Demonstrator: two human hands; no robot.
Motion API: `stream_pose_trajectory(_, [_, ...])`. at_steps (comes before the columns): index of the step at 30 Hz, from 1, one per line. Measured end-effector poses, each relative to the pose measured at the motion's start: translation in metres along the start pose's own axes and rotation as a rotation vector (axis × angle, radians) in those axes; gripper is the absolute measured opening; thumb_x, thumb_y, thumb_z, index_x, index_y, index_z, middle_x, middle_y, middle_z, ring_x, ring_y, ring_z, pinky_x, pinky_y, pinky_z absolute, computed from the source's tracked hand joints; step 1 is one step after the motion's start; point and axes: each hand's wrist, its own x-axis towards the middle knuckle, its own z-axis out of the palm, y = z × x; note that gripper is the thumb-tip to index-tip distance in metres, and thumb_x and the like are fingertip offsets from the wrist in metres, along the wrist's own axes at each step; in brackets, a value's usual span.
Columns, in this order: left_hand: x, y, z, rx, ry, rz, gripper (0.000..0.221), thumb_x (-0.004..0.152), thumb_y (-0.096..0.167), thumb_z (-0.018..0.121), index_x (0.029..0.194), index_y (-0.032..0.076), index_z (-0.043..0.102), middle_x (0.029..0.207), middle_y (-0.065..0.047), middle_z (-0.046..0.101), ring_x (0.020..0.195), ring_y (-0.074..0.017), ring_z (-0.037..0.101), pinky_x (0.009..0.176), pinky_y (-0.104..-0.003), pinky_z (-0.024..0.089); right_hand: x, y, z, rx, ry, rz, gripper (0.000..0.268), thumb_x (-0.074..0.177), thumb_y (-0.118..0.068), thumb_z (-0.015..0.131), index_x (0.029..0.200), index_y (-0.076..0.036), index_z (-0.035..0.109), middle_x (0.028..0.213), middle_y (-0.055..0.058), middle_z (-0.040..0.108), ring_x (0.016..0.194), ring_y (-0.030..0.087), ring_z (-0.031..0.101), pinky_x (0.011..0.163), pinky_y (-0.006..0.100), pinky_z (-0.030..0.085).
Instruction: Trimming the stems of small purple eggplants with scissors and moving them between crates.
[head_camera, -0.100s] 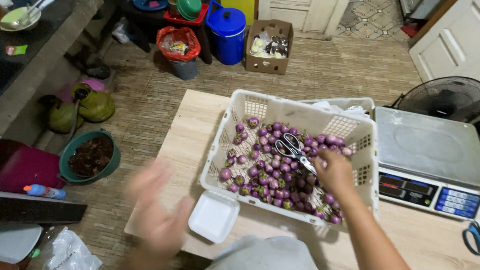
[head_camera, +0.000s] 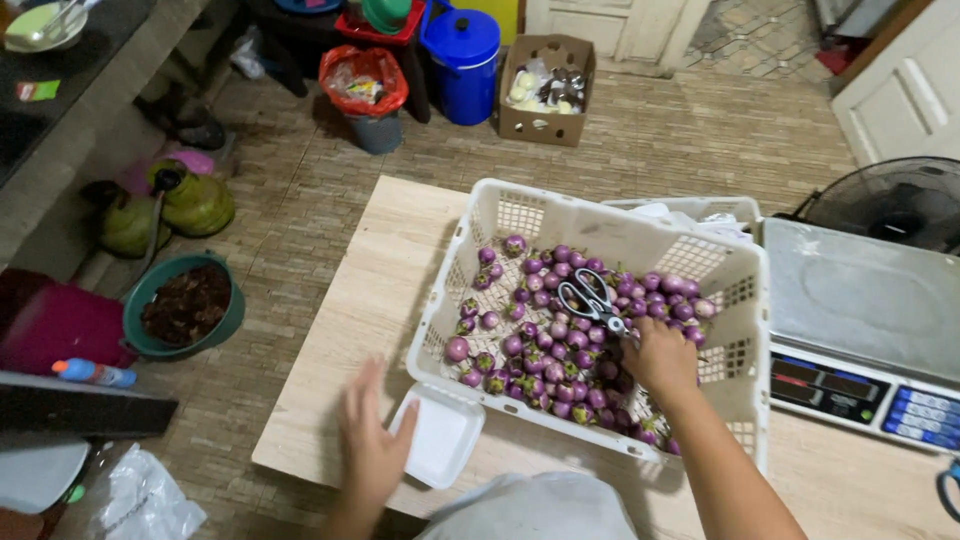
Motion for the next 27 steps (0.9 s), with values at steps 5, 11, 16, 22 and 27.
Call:
stream_pose_trajectory(5, [-0.060, -0.051, 0.024, 0.241, -0.360, -0.525, 0.096, 0.073, 0.052, 0.084, 0.151, 0.018, 0.041, 0.155, -0.013, 0.045, 0.138, -0.0369, 0.044, 0.106, -0.056, 0.046, 0.029, 0.014, 0.052, -0.267, -0.026, -0.055, 0.058, 0.089, -0.043, 0.064, 0.140, -0.020, 0.051, 0.147, 0.008, 0.053, 0.130, 0.032, 0.055, 0.102, 0.054, 0.047])
stream_pose_trajectory(11, [-0.041, -0.057, 0.012, 0.058, -0.496, -0.957, 0.099, 0.067, 0.038, 0.091, 0.152, 0.025, 0.041, 0.155, -0.003, 0.044, 0.135, -0.0284, 0.052, 0.105, -0.049, 0.052, 0.008, -0.006, 0.007, -0.178, -0.074, 0.057, 0.026, 0.095, -0.038, 0.066, 0.110, -0.016, 0.064, 0.109, 0.005, 0.073, 0.090, 0.022, 0.072, 0.072, 0.036, 0.058])
stream_pose_trajectory(16, [-0.048, -0.121, -0.001, 0.108, -0.155, -1.032, 0.090, 0.061, 0.036, 0.090, 0.139, 0.008, 0.053, 0.128, -0.015, 0.062, 0.109, -0.0335, 0.063, 0.084, -0.047, 0.053, -0.033, -0.002, -0.046, 0.629, -0.003, 0.368, 0.018, 0.105, 0.000, 0.054, 0.120, -0.005, 0.063, 0.116, 0.016, 0.070, 0.105, 0.029, 0.068, 0.096, 0.040, 0.059])
stream_pose_trajectory(22, [0.000, -0.091, -0.011, 0.338, -0.163, -0.812, 0.105, 0.067, 0.057, 0.079, 0.155, 0.020, 0.037, 0.157, -0.014, 0.038, 0.142, -0.0443, 0.031, 0.107, -0.064, 0.034, -0.125, 0.032, -0.094, 0.575, 0.337, 0.024, 0.015, 0.092, -0.015, 0.076, 0.104, -0.007, 0.078, 0.098, 0.006, 0.079, 0.080, 0.013, 0.063, 0.081, 0.027, 0.049])
stream_pose_trajectory(27, [0.030, 0.051, 0.002, -0.155, -0.216, -0.008, 0.079, 0.063, 0.022, 0.094, 0.133, 0.006, 0.060, 0.123, -0.016, 0.064, 0.114, -0.0341, 0.059, 0.096, -0.044, 0.051, -0.192, 0.035, -0.103, 0.536, 0.257, -0.356, 0.017, 0.074, -0.010, 0.078, 0.088, -0.019, 0.085, 0.088, -0.003, 0.084, 0.080, 0.008, 0.078, 0.079, 0.022, 0.059])
